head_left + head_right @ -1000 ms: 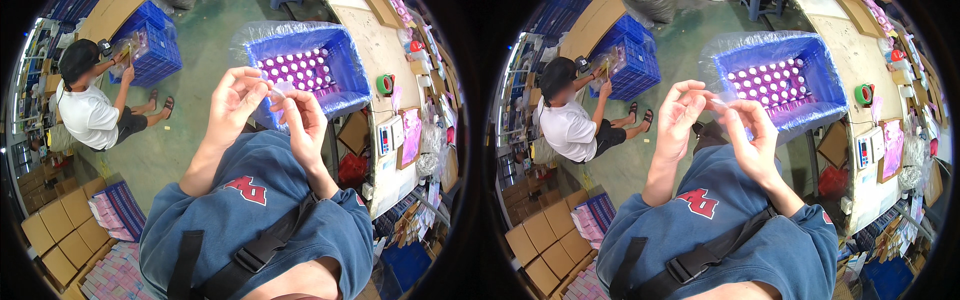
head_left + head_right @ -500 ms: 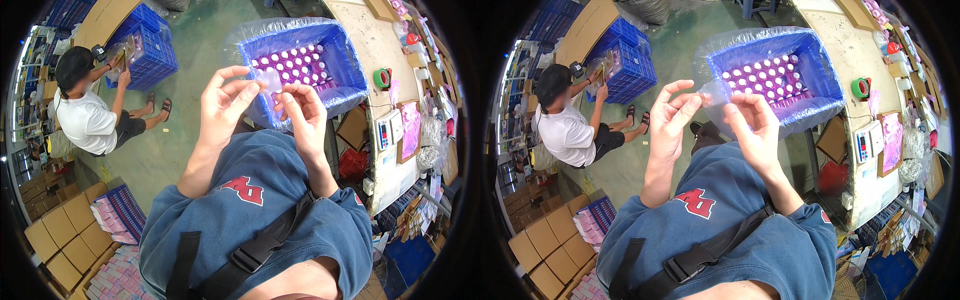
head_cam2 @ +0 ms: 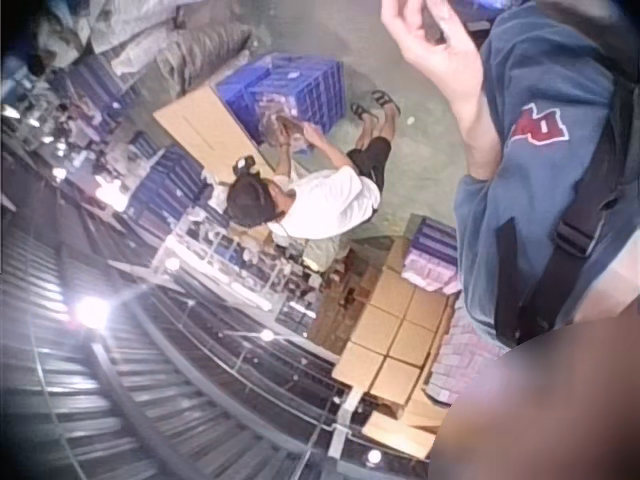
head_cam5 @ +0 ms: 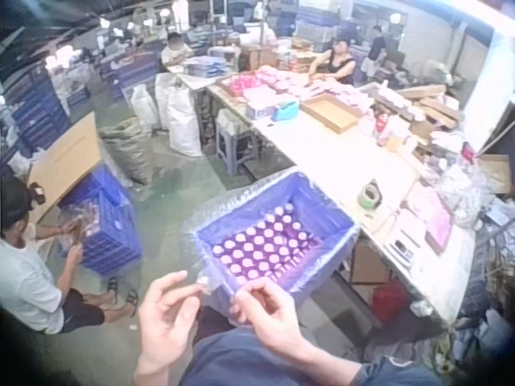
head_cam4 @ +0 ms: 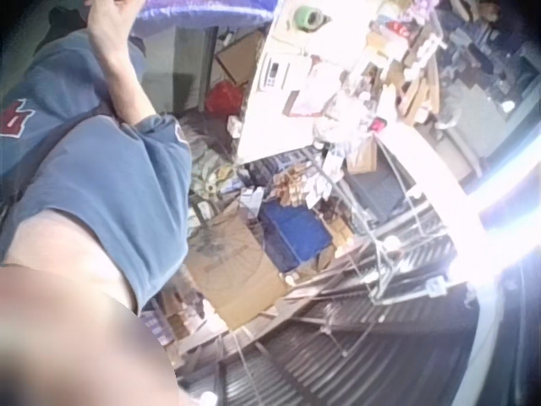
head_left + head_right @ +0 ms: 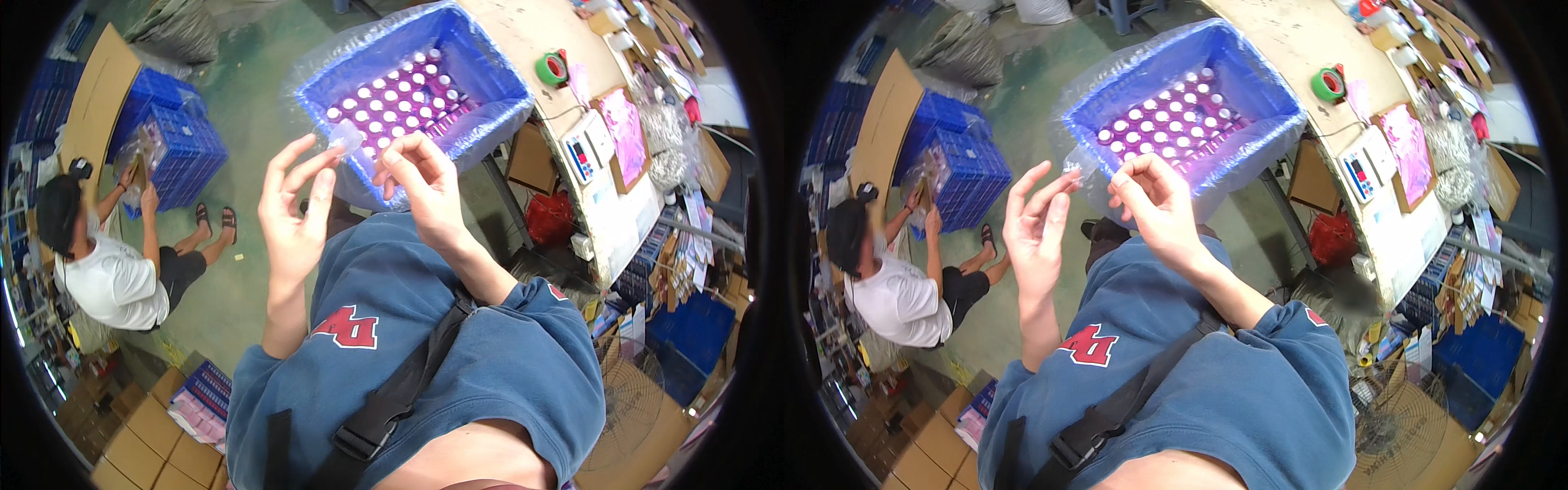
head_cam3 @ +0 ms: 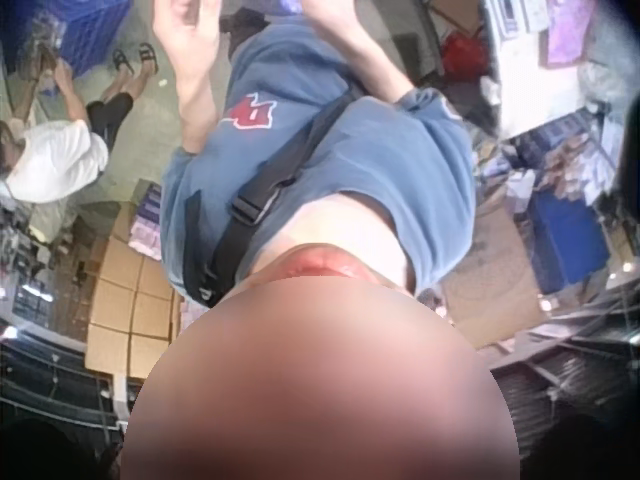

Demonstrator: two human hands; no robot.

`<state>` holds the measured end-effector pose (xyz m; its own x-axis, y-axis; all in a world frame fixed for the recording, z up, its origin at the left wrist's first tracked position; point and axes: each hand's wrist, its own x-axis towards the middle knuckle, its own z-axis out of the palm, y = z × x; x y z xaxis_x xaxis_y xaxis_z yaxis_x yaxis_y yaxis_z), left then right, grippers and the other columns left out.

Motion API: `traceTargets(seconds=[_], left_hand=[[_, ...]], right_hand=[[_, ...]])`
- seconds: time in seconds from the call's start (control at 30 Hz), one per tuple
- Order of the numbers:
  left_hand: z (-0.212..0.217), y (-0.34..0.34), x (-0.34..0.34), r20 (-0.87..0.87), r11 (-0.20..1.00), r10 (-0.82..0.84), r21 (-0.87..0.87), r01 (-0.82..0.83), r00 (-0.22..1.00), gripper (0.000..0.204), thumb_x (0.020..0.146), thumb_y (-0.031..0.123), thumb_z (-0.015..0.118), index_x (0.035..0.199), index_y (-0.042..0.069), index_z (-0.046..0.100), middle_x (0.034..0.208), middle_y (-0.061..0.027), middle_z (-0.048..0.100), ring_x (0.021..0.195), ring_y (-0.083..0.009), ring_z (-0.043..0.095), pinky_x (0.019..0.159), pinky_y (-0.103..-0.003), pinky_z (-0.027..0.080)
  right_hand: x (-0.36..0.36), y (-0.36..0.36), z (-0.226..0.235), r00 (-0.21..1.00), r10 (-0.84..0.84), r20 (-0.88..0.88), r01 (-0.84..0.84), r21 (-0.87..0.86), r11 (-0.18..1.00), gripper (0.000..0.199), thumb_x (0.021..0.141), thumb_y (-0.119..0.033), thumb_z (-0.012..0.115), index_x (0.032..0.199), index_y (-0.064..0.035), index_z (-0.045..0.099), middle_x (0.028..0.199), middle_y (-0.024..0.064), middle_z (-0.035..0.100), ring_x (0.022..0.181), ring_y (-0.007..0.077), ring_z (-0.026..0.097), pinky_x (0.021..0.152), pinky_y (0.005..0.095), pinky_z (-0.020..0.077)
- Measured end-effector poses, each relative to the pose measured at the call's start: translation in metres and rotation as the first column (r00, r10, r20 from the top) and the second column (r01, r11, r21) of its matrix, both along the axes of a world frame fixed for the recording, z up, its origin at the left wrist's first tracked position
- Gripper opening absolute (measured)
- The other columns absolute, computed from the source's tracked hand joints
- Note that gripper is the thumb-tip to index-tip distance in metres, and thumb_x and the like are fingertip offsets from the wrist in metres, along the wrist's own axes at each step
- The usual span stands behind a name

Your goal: The person folds flat cardboard sheets into box shapes and secures the seams with small pieces of tape. They repeatedly pick up sheets, fold the flaps, and apply tape to hold the box together before moving to the next sheet.

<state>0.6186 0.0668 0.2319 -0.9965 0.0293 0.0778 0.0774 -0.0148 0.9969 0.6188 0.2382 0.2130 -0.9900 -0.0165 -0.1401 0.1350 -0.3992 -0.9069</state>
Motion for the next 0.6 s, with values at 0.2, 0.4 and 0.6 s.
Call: traceTargets(seconds=[0.2, 0.4, 0.6], left_hand=[[-0.004, 0.008, 0.004, 0.106, 0.977, -0.135, 0.18, 0.115, 0.985, 0.046, 0.098, 0.008, 0.062, 0.139, -0.002, 0.043, 0.118, -0.0158, 0.07, 0.111, -0.0164, 0.064, 0.097, -0.03, 0.048], [-0.007, 0.016, -0.001, 0.117, 0.973, -0.222, 0.089, 0.213, 0.968, 0.048, 0.097, 0.007, 0.064, 0.139, -0.001, 0.045, 0.118, -0.0134, 0.071, 0.106, -0.0115, 0.063, 0.091, -0.025, 0.048], [-0.002, 0.02, -0.003, 0.226, 0.95, -0.313, 0.074, 0.304, 0.923, 0.047, 0.099, 0.002, 0.056, 0.143, -0.002, 0.038, 0.123, -0.0177, 0.068, 0.115, -0.0174, 0.062, 0.1, -0.031, 0.046]], right_hand=[[0.014, 0.006, -0.01, 0.993, 0.081, 0.082, -0.08, -0.01, 0.997, 0.019, 0.1, -0.013, 0.062, 0.115, -0.002, 0.061, 0.102, 0.0074, 0.069, 0.085, 0.0126, 0.065, 0.069, 0.0256, 0.0502], [0.017, 0.02, -0.018, 0.995, -0.001, 0.099, 0.006, -0.046, 0.999, 0.014, 0.099, -0.013, 0.063, 0.107, -0.0027, 0.065, 0.101, 0.0061, 0.07, 0.084, 0.0122, 0.065, 0.069, 0.0246, 0.0502], [0.019, 0.022, -0.024, 0.985, 0.053, 0.164, -0.045, -0.05, 0.998, 0.014, 0.099, -0.014, 0.063, 0.106, -0.0016, 0.065, 0.097, 0.0063, 0.069, 0.081, 0.0108, 0.063, 0.068, 0.0251, 0.0502]])
